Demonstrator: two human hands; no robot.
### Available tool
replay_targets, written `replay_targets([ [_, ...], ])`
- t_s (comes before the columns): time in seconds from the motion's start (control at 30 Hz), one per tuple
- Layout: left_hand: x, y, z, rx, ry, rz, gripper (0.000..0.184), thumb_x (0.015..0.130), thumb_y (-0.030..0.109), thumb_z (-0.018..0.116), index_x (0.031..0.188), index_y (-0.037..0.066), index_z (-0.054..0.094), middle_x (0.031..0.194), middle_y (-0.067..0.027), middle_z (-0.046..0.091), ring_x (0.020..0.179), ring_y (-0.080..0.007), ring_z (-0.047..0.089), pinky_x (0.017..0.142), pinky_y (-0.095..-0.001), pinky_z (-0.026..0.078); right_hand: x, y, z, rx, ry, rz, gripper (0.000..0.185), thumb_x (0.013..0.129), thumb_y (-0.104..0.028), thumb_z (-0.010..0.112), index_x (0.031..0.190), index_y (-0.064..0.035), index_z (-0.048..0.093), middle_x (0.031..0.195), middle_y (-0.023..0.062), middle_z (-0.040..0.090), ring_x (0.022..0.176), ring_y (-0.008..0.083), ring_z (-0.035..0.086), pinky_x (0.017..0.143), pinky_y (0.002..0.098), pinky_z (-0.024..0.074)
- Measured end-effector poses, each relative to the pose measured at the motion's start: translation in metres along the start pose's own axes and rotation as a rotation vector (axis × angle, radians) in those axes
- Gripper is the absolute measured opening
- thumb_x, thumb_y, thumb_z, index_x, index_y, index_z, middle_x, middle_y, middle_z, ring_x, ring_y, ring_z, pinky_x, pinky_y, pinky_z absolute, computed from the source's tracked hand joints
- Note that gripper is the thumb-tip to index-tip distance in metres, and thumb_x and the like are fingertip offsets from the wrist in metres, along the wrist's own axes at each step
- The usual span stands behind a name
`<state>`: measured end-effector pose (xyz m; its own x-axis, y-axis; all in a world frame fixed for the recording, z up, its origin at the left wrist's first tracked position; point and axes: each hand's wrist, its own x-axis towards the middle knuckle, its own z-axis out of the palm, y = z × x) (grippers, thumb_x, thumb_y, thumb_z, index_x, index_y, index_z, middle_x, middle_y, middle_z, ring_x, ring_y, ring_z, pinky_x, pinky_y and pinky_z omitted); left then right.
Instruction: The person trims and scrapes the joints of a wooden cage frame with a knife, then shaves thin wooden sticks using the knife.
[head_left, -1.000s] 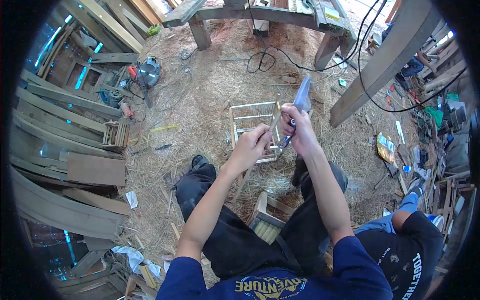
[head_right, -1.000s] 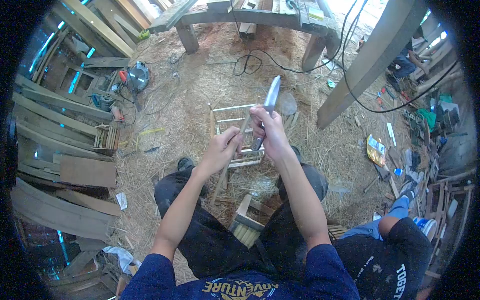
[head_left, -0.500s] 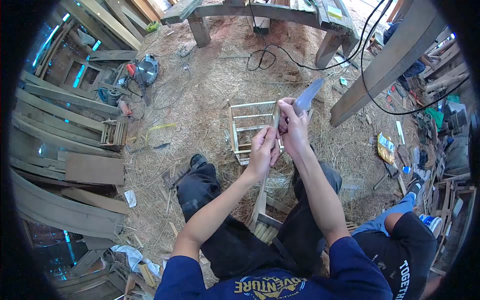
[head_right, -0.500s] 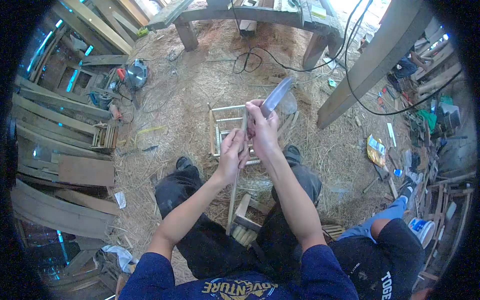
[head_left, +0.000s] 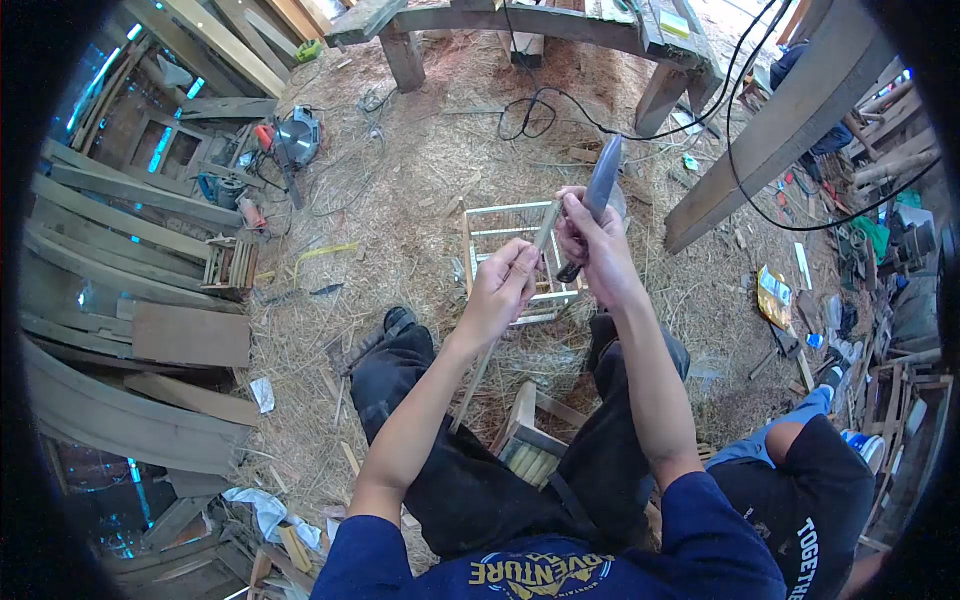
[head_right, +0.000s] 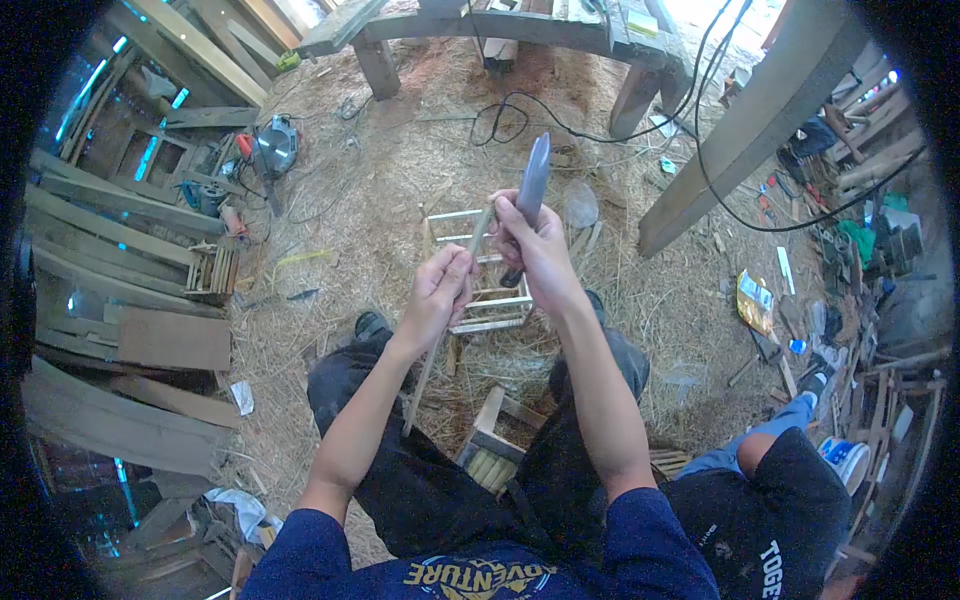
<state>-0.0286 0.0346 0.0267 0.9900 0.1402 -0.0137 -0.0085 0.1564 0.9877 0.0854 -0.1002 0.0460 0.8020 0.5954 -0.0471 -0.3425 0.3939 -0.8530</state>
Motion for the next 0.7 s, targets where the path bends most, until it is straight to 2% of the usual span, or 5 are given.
replay_targets([
  [0.17,-0.003,0.002,-0.003,0.180,-0.029,0.057,0.030,0.109,0.033,0.044,0.097,0.007,0.052,0.056,0.0029,0.042,0.041,-0.0052,0.036,0.039,-0.0211,0.032,-0.002,-0.013,-0.010,-0.117,-0.091,0.044,0.017,0.098,-0.021,0.066,0.106,-0.0074,0.060,0.074,-0.0055,0.051,0.056,0.0020,0.040,0.048,0.0190,0.0276],
  [0.27,-0.007,0.004,-0.008,-0.023,-0.195,-0.071,0.030,0.109,0.033,0.042,0.097,0.007,0.051,0.057,0.0021,0.044,0.042,-0.0060,0.039,0.040,-0.0213,0.034,-0.007,-0.019,-0.016,-0.010,-0.149,0.136,0.013,0.096,-0.017,0.065,0.105,-0.0092,0.059,0.073,-0.0062,0.050,0.056,0.0020,0.042,0.047,0.0188,0.0287],
  [0.37,-0.011,0.012,-0.007,-0.079,-0.265,-0.148,0.031,0.109,0.033,0.041,0.097,0.007,0.051,0.057,0.0012,0.046,0.043,-0.0073,0.040,0.040,-0.0218,0.035,-0.014,-0.026,-0.018,0.029,-0.219,0.225,0.014,0.096,-0.016,0.065,0.107,-0.0096,0.059,0.074,-0.0063,0.049,0.057,0.0025,0.044,0.047,0.0189,0.0302],
  [0.57,-0.010,0.005,-0.006,-0.038,-0.318,-0.117,0.031,0.110,0.033,0.040,0.099,0.006,0.049,0.059,0.0013,0.045,0.042,-0.0072,0.040,0.041,-0.0212,0.036,-0.015,-0.032,-0.026,-0.030,-0.249,0.318,0.014,0.098,-0.017,0.063,0.109,-0.0092,0.058,0.078,-0.0055,0.050,0.060,0.0031,0.045,0.047,0.0190,0.0316],
  [0.7,-0.010,0.006,-0.010,-0.060,-0.344,-0.136,0.032,0.110,0.034,0.039,0.098,0.006,0.049,0.059,0.0000,0.047,0.043,-0.0090,0.042,0.042,-0.0224,0.039,-0.018,-0.035,-0.026,-0.077,-0.309,0.280,0.016,0.100,-0.023,0.062,0.109,-0.0108,0.056,0.077,-0.0061,0.049,0.061,0.0024,0.043,0.047,0.0188,0.0298],
])
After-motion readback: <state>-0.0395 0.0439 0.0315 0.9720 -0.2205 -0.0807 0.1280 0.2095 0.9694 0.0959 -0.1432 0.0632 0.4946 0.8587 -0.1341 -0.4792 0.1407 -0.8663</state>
